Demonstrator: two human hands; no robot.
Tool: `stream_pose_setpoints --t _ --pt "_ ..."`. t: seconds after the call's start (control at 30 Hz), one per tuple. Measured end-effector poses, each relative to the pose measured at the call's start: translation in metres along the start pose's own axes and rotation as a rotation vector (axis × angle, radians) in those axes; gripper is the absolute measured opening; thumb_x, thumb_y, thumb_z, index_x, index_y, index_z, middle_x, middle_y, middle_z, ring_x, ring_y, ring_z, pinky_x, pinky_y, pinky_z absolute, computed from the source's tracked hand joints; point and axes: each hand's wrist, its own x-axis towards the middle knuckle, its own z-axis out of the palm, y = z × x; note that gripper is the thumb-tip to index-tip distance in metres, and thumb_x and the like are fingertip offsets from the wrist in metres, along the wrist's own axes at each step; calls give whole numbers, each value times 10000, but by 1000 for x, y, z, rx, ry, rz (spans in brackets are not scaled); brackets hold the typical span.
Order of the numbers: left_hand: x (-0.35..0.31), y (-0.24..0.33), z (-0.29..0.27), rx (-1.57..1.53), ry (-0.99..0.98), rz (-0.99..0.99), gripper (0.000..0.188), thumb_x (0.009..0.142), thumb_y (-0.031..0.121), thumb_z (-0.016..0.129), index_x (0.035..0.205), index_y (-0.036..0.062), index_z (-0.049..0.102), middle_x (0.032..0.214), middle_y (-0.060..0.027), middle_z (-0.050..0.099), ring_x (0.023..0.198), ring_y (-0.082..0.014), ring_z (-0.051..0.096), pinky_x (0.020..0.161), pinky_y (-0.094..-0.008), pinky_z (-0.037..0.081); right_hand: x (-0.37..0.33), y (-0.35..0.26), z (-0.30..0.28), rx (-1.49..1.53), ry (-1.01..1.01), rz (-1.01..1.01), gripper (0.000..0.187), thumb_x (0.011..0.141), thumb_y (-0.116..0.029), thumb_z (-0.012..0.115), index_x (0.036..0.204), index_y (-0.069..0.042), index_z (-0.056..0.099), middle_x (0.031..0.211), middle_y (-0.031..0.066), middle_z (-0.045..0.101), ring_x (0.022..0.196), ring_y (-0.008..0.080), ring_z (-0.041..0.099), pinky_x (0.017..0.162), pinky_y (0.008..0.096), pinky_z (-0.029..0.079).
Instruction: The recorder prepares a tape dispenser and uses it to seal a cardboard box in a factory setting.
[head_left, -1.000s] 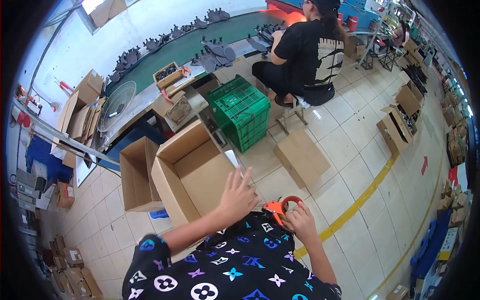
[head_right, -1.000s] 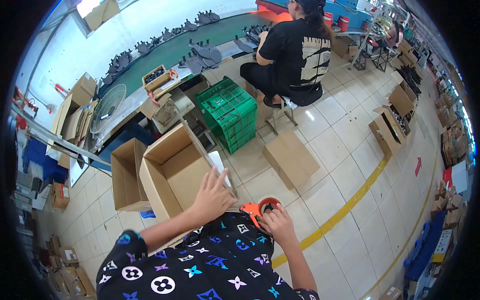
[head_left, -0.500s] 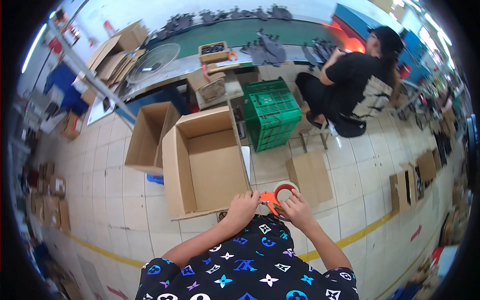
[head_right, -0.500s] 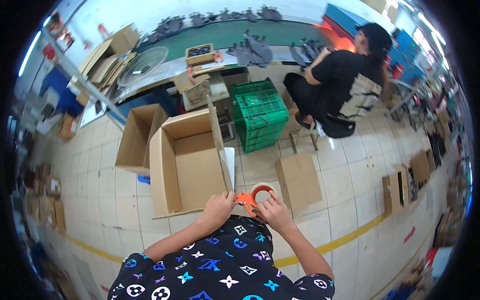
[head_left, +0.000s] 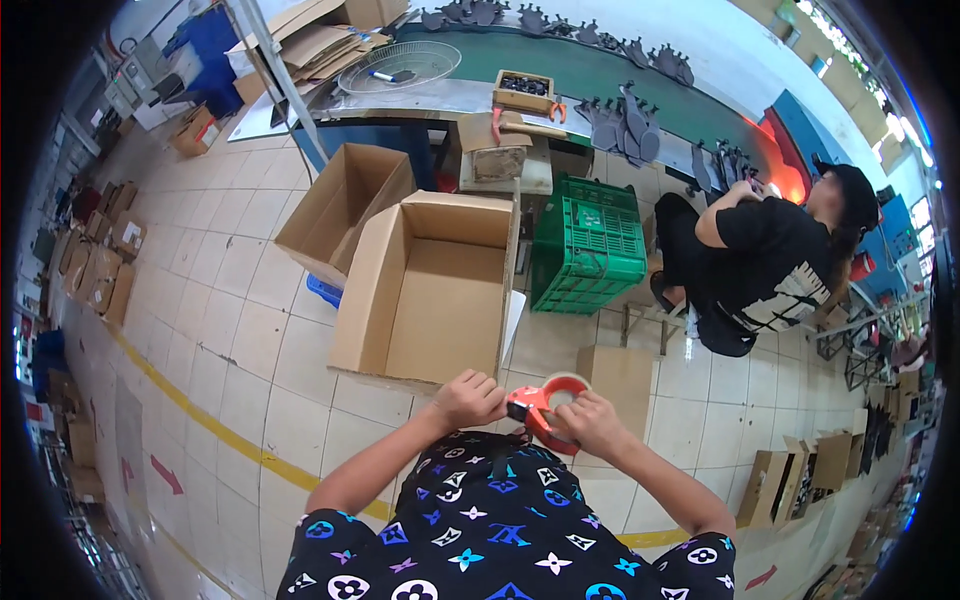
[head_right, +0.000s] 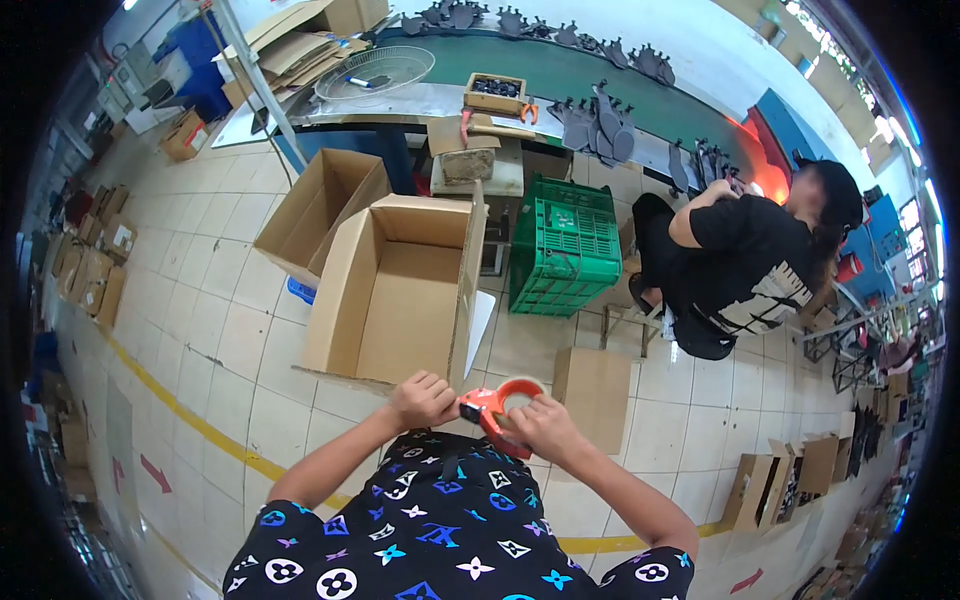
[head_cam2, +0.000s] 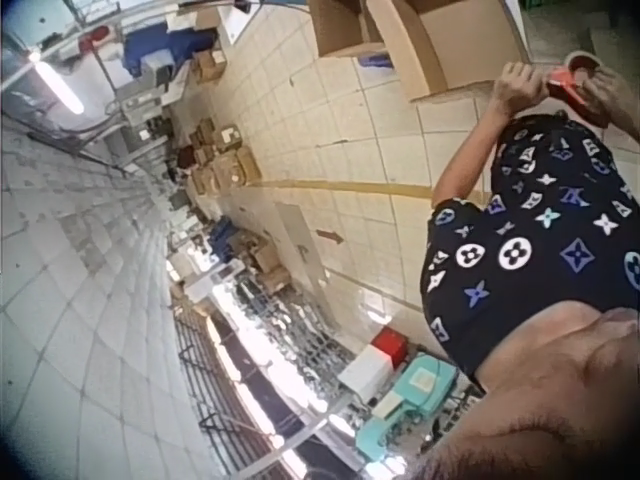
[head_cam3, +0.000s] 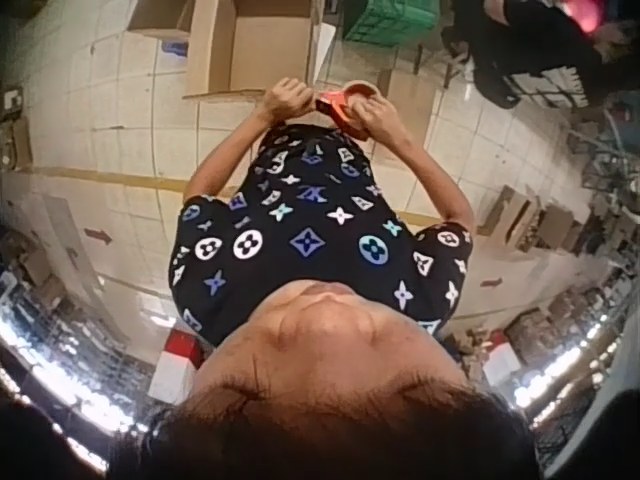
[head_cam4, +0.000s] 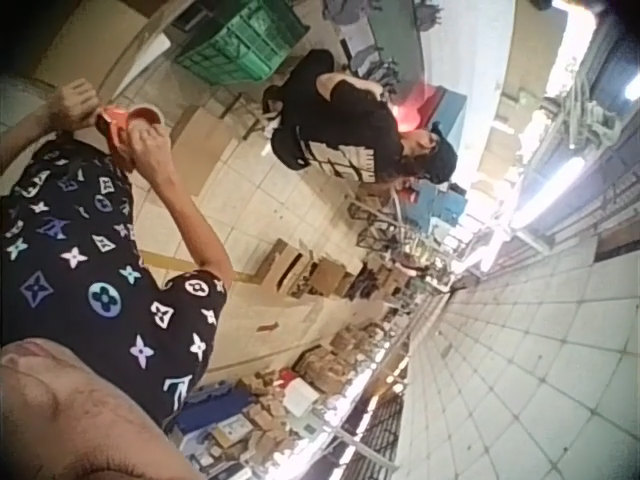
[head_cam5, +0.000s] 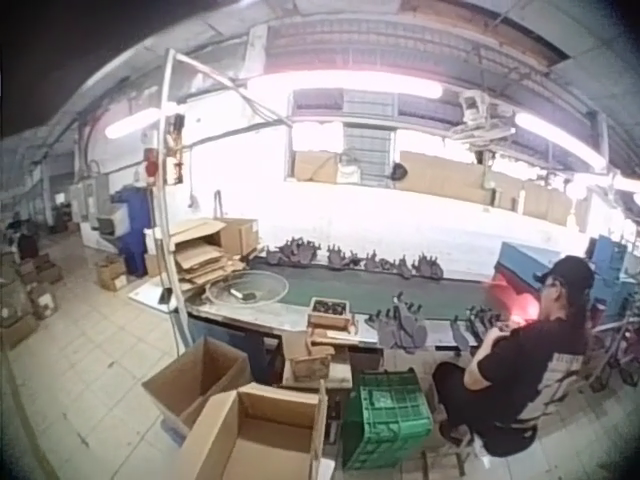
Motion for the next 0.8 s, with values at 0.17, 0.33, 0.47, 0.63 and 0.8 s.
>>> stream_pose_setpoints --t 0.17,0.33,0.47,0.63,0.8 --pt "-40 -29 -47 -146 -105 90 212 744 159 683 649 105 500 625 -31 490 592 -187 537 574 -317 446 35 -28 6 131 -162 -97 262 866 -325 642 879 -72 575 715 75 637 765 246 659 803 353 486" --pt "-61 -53 -78 -279 -167 133 168 722 112 659 690 90 496 664 -37 506 648 -205 557 643 -317 477 71 -25 23 354 -379 -53 257 814 -190 665 1041 -86 605 793 159 663 849 335 660 789 439 504" --pt "-78 -61 -96 -357 -202 22 343 719 101 662 1053 46 601 700 -37 543 669 -203 575 682 -315 485 97 -29 41 643 -788 29 368 812 -146 638 1164 -52 584 931 224 657 865 366 643 745 447 492" --pt "-97 -74 -122 -303 -186 -71 616 735 110 675 1323 9 520 727 -40 576 669 -198 575 704 -314 485 110 -37 43 1069 -932 86 427 867 -185 561 1251 2 553 1018 146 667 908 271 618 807 384 476" --pt "-104 -77 -116 -284 -90 -76 577 712 108 689 1268 18 565 736 -27 573 664 -196 567 700 -318 489 105 -33 73 1599 -919 668 690 940 -528 516 1305 58 526 1108 97 632 1028 217 588 927 321 449"
